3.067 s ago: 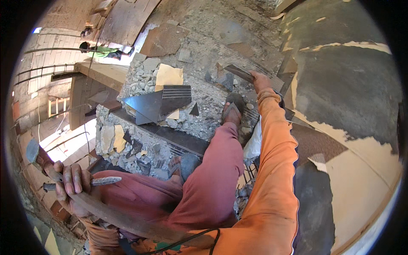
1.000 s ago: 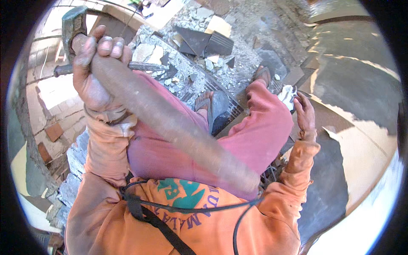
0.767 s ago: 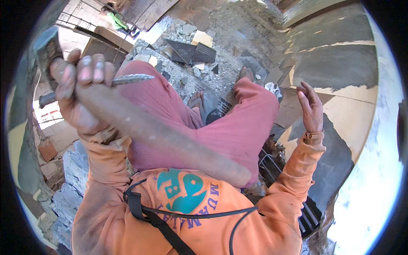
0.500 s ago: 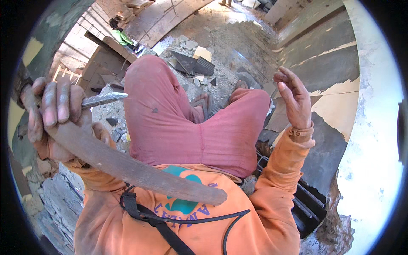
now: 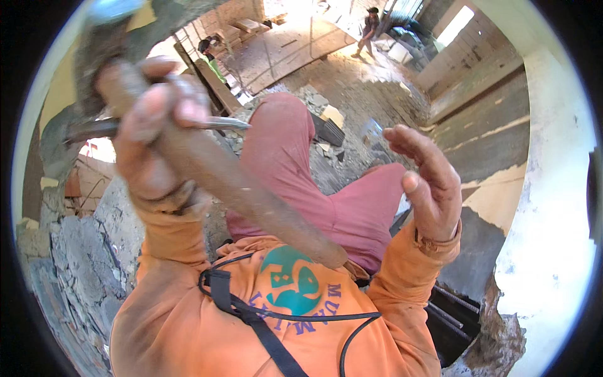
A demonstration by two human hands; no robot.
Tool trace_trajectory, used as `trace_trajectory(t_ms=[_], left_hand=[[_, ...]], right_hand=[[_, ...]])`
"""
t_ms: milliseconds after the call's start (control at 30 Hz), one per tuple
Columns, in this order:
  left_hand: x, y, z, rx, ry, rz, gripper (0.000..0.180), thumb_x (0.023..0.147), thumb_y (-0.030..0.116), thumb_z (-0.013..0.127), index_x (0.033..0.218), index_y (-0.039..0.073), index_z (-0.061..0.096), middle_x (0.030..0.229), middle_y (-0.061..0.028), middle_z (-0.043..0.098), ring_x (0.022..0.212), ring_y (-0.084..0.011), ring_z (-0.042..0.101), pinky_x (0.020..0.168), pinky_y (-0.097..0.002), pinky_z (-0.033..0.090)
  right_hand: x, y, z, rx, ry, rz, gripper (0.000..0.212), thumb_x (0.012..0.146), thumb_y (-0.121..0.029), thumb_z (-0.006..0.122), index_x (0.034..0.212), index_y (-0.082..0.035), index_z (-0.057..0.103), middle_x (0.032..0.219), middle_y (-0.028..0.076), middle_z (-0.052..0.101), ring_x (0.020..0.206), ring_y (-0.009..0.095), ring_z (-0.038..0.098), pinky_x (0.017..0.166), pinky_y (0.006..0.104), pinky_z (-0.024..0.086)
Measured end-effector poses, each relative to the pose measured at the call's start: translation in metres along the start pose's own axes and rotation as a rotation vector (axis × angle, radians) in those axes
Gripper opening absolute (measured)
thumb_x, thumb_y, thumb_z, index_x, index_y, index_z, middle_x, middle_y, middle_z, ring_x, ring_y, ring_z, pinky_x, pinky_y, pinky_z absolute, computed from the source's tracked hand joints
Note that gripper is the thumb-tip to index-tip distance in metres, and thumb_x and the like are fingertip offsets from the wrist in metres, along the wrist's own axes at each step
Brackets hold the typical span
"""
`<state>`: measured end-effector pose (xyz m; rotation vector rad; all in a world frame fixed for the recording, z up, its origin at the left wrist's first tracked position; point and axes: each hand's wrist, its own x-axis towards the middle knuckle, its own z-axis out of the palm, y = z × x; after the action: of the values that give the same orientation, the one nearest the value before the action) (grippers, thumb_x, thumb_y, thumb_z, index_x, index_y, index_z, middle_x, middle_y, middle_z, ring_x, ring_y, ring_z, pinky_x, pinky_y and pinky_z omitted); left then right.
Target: The person uses a hammer and a chisel to break off tiles and concrete from a staircase, then picks up and moves the loosened tiles by hand.
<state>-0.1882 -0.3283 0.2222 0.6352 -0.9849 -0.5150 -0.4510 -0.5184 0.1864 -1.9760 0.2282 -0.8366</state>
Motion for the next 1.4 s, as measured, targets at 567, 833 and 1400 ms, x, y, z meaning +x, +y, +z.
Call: trace_trajectory(t_ms=[567,833,1400], left_hand=[[-0.001,0.023,-0.015,0.565,0.194,0.086,0.036,0.091,0.037,0.065,0.085,0.003,0.056,0.069,-0.0016,0.052,0.066,-0.0094,0.045,0.059,-0.0299,0.042],[-0.072,0.080,-0.076,1.207,0.285,-0.245,0.027,0.083,0.028,0.065,0.098,0.006,0.063,0.092,-0.0173,0.067,0.088,-0.0346,0.064,0.075,-0.0415,0.049],[-0.280,0.064,-0.139,2.198,0.505,-0.790,0.048,0.073,0.011,0.067,0.121,0.014,0.060,0.123,-0.0099,0.058,0.120,-0.0297,0.050,0.102,-0.0449,0.036]], right_hand=[[0.078,-0.078,0.165,0.303,-0.405,0.060,0.056,0.089,-0.021,0.066,0.133,0.004,0.042,0.104,0.013,0.058,0.093,0.020,0.056,0.084,0.0315,0.045],[0.119,-0.130,0.159,0.288,-0.058,-0.115,0.048,0.090,-0.026,0.062,0.125,0.004,0.047,0.094,0.011,0.058,0.074,0.016,0.052,0.064,0.0292,0.044],[0.132,0.043,0.138,0.181,-0.242,0.272,0.053,0.090,-0.017,0.061,0.135,0.002,0.041,0.093,0.006,0.055,0.073,0.011,0.052,0.061,0.0232,0.044]])
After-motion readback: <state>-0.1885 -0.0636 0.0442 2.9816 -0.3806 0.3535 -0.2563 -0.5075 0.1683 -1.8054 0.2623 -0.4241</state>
